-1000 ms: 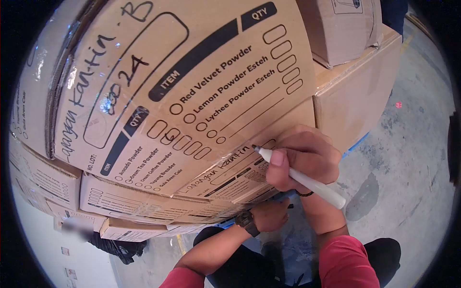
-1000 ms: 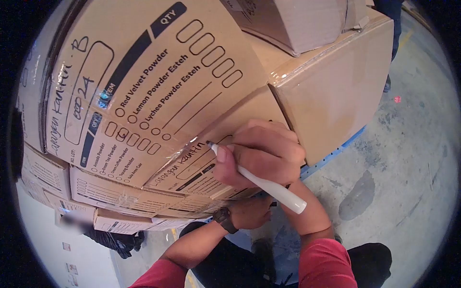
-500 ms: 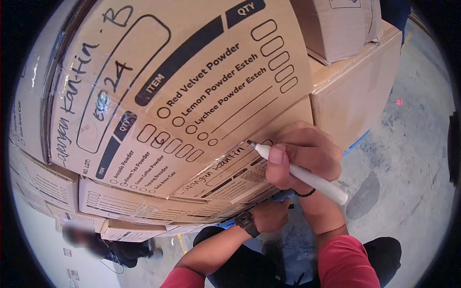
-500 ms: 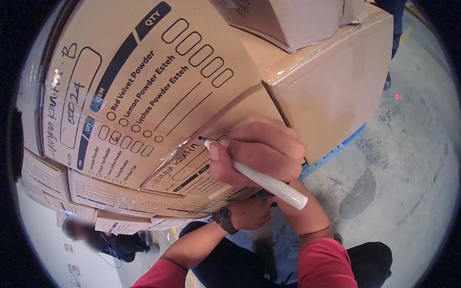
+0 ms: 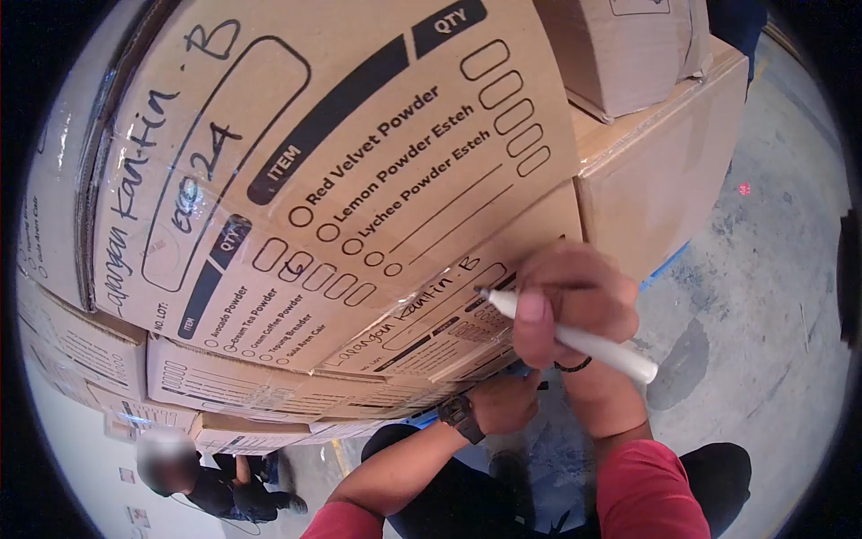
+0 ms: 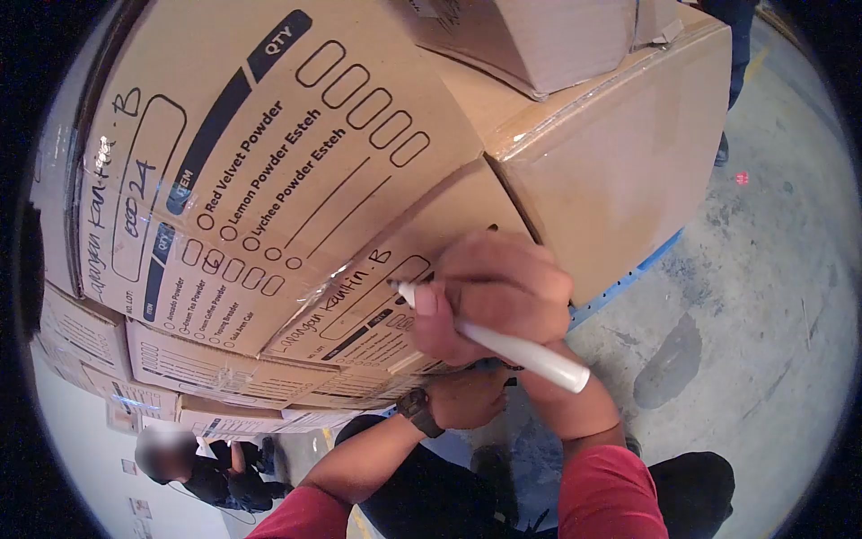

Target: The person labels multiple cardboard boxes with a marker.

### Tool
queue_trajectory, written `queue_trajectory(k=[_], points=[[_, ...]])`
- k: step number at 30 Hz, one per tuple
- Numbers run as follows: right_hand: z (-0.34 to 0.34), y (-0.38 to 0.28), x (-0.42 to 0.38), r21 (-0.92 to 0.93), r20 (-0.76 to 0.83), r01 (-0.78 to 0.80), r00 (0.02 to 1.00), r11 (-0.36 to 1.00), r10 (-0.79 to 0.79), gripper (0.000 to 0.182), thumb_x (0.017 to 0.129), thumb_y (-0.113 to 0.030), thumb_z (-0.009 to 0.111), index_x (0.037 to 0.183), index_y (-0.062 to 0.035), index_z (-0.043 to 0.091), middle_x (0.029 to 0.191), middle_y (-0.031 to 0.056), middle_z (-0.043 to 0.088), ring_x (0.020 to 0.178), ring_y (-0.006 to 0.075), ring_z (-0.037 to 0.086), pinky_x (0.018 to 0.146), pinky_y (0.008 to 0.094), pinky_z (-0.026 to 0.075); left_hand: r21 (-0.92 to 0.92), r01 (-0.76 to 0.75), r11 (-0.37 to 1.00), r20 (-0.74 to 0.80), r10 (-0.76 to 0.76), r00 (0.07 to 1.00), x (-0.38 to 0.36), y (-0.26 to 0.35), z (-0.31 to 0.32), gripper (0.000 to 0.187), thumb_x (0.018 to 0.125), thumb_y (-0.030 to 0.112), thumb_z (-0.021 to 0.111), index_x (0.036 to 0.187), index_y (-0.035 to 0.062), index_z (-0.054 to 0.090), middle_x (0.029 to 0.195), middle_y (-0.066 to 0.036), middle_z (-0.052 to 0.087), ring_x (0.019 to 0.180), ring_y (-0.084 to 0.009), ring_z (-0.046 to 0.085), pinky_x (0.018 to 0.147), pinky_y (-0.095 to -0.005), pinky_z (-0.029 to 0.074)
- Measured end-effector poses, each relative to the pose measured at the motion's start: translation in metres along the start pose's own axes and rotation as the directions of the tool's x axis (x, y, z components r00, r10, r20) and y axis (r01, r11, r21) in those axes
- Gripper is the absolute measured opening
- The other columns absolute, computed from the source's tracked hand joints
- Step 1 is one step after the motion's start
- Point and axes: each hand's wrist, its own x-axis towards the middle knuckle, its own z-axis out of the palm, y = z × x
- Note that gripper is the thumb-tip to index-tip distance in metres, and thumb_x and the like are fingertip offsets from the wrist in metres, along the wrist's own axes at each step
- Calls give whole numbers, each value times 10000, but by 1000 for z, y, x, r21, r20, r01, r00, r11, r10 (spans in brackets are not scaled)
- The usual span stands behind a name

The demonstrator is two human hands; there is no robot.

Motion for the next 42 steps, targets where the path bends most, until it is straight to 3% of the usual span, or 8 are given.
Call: queue_trajectory(k=[4, 8, 10, 32, 35, 38, 40, 42], points=[[1, -3, -6, -6, 98, 122, 988, 992, -121, 194, 751, -29, 790, 680, -51, 612, 693, 72, 650, 547, 224, 659, 499, 334, 543, -75, -98, 992, -197, 82, 977, 1, -1, -4, 386, 896, 183, 674, 1229, -6, 626, 1045, -238, 708, 1054, -411, 689, 949, -504, 533], [1, -5, -5, -72, 118, 102, 989, 992, -93, 204, 732, -23, 795, 675, -65, 603, 697, 57, 652, 575, 228, 671, 529, 340, 560, 5, -214, 977, -234, 209, 949, 6, -15, 5, 453, 895, 126, 621, 1296, -58, 519, 963, -249, 680, 954, -432, 706, 831, -507, 574], [5, -3, -7, -106, 91, 122, 989, 987, -112, 165, 874, -103, 754, 765, -75, 633, 671, 49, 644, 553, 221, 660, 511, 344, 565, -23, -194, 981, -242, 183, 953, 4, -9, -5, 420, 886, 120, 621, 1257, -57, 536, 971, -255, 677, 946, -432, 704, 830, -508, 571], [4, -8, -4, -83, 41, -16, 999, 996, 20, 262, 918, -30, 704, 701, -40, 557, 684, 95, 653, 579, 243, 668, 525, 362, 563, -10, -148, 989, -181, 144, 973, 1, -7, 0, 373, 895, 144, 636, 1171, -92, 550, 920, -273, 687, 864, -432, 714, 775, -497, 580], [7, -1, -7, -85, -68, 67, 995, 994, -72, 181, 792, 14, 735, 680, -42, 604, 638, 77, 626, 509, 230, 643, 479, 351, 548, -21, -14, 1000, -39, 14, 999, 0, -1, -8, 384, 931, 229, 667, 1163, -77, 653, 1045, -281, 716, 1052, -425, 703, 964, -498, 550], [3, -3, -8, -89, -27, 54, 998, 995, -56, 192, 802, 14, 733, 674, -48, 603, 640, 78, 629, 505, 223, 641, 468, 344, 537, -9, -73, 997, -81, 72, 994, 2, -10, 4, 376, 933, 233, 666, 1148, -76, 660, 1025, -275, 722, 1024, -426, 711, 945, -497, 557], [4, -8, -9, -65, -19, -50, 999, 997, 49, 249, 957, -33, 664, 764, -57, 509, 697, 119, 646, 577, 241, 663, 522, 359, 558, 145, -184, 972, -276, 218, 936, 2, -10, 5, 390, 924, 178, 628, 1187, -96, 542, 834, -266, 684, 824, -440, 718, 756, -519, 574], [-3, -12, -5, -58, -2, -77, 997, 995, 77, 245, 953, -34, 665, 756, -54, 522, 702, 117, 648, 577, 241, 664, 523, 358, 558, 80, -160, 984, -214, 173, 961, 2, -15, 16, 410, 938, 187, 620, 1219, -96, 523, 817, -259, 686, 809, -439, 718, 750, -520, 572]])
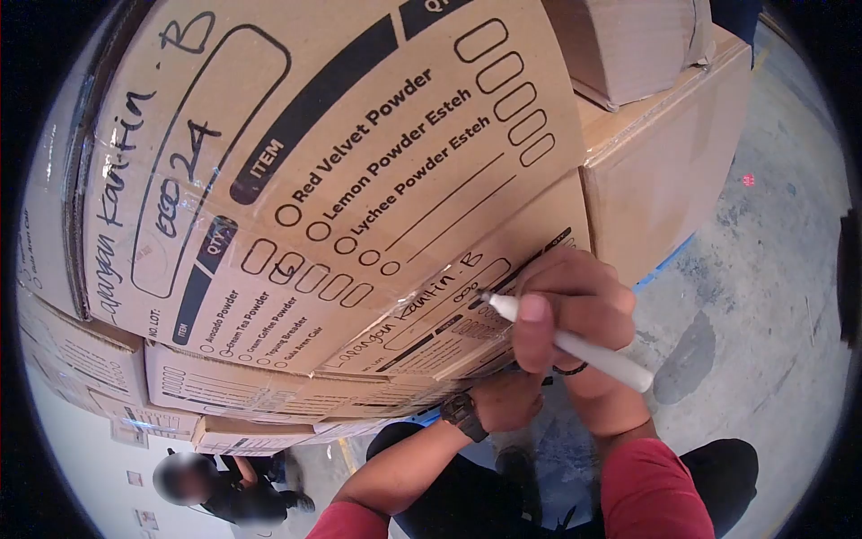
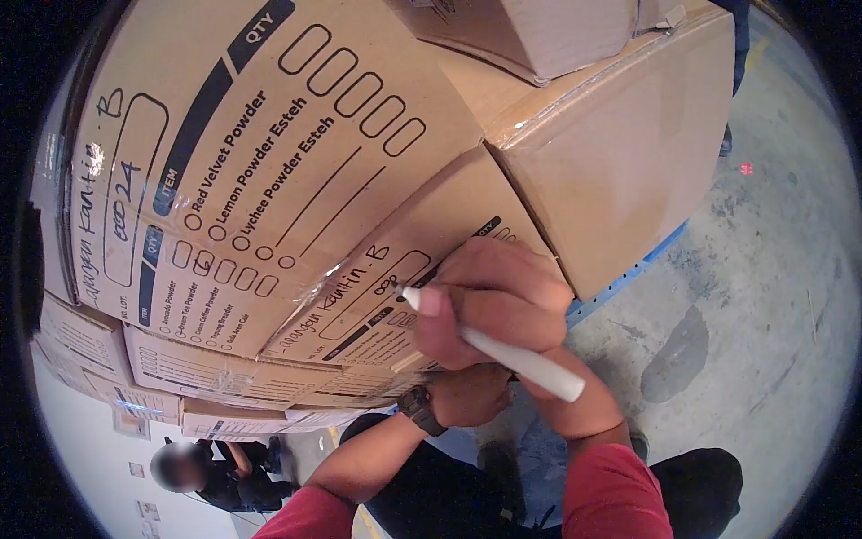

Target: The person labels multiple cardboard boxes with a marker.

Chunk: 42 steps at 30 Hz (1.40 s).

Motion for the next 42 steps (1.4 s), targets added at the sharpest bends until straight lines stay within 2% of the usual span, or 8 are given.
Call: queue_trajectory(k=[8, 14, 16, 23, 25, 35, 38, 42], points=[[1, 16, 3, 15, -27, 133, 991, 991, -133, 169, 786, 20, 756, 679, -28, 634, 635, 81, 632, 499, 222, 636, 451, 336, 519, -7, 170, 985, 164, -167, 972, 4, 13, -25, 408, 931, 228, 683, 1161, -96, 590, 975, -270, 716, 980, -431, 714, 897, -518, 567], [5, 15, 3, 38, -112, 155, 982, 987, -150, 184, 804, 25, 741, 678, -20, 615, 630, 81, 620, 494, 226, 629, 441, 329, 505, -18, 196, 980, 247, -186, 951, 3, 11, -21, 430, 932, 223, 674, 1189, -107, 569, 968, -280, 712, 960, -429, 718, 877, -511, 570], [-3, 9, 2, -18, 60, 78, 995, 997, -77, 202, 952, -4, 641, 794, -38, 520, 727, 113, 645, 583, 245, 668, 540, 368, 569, -33, 41, 999, 72, -38, 997, -1, 2, -8, 455, 970, 198, 610, 1277, -104, 464, 777, -255, 702, 781, -443, 721, 732, -525, 578], [-5, 7, 3, -73, 44, 49, 998, 996, -46, 145, 971, -4, 616, 909, -58, 498, 720, 130, 620, 576, 231, 642, 522, 363, 552, -25, 182, 983, 174, -175, 969, 2, 13, -20, 336, 941, 211, 652, 1110, -76, 607, 917, -272, 714, 921, -434, 725, 851, -509, 568], [-1, 11, 0, 18, -97, 45, 994, 999, -43, 252, 840, 51, 711, 655, -32, 561, 703, 119, 643, 510, 220, 624, 466, 330, 522, -40, 201, 979, 196, -190, 962, 3, 15, -24, 355, 942, 207, 649, 1139, -82, 591, 879, -265, 715, 870, -442, 728, 827, -514, 569], [-2, 12, 6, -27, -9, 151, 989, 988, -151, 293, 845, 51, 689, 631, -41, 513, 688, 125, 631, 504, 225, 621, 462, 323, 520, -16, 184, 983, 222, -176, 959, 3, 10, -19, 415, 940, 222, 664, 1193, -88, 555, 843, -272, 713, 826, -422, 730, 780, -513, 575], [-1, 10, -1, -90, -13, 60, 998, 994, -61, 266, 992, -39, 627, 813, -57, 431, 716, 122, 618, 560, 210, 625, 496, 349, 526, -14, 149, 989, 225, -142, 964, 1, 8, -15, 425, 942, 222, 656, 1216, -86, 553, 856, -279, 714, 842, -425, 729, 786, -522, 576], [11, 20, -7, 448, -327, -12, 928, 894, 176, 316, 1005, 14, 641, 782, -65, 431, 726, 86, 597, 589, 119, 542, 504, 302, 469, -54, 176, 983, 360, -146, 922, 11, 18, -28, 461, 953, 239, 649, 1309, -38, 551, 990, -269, 721, 928, -429, 722, 852, -531, 567]])
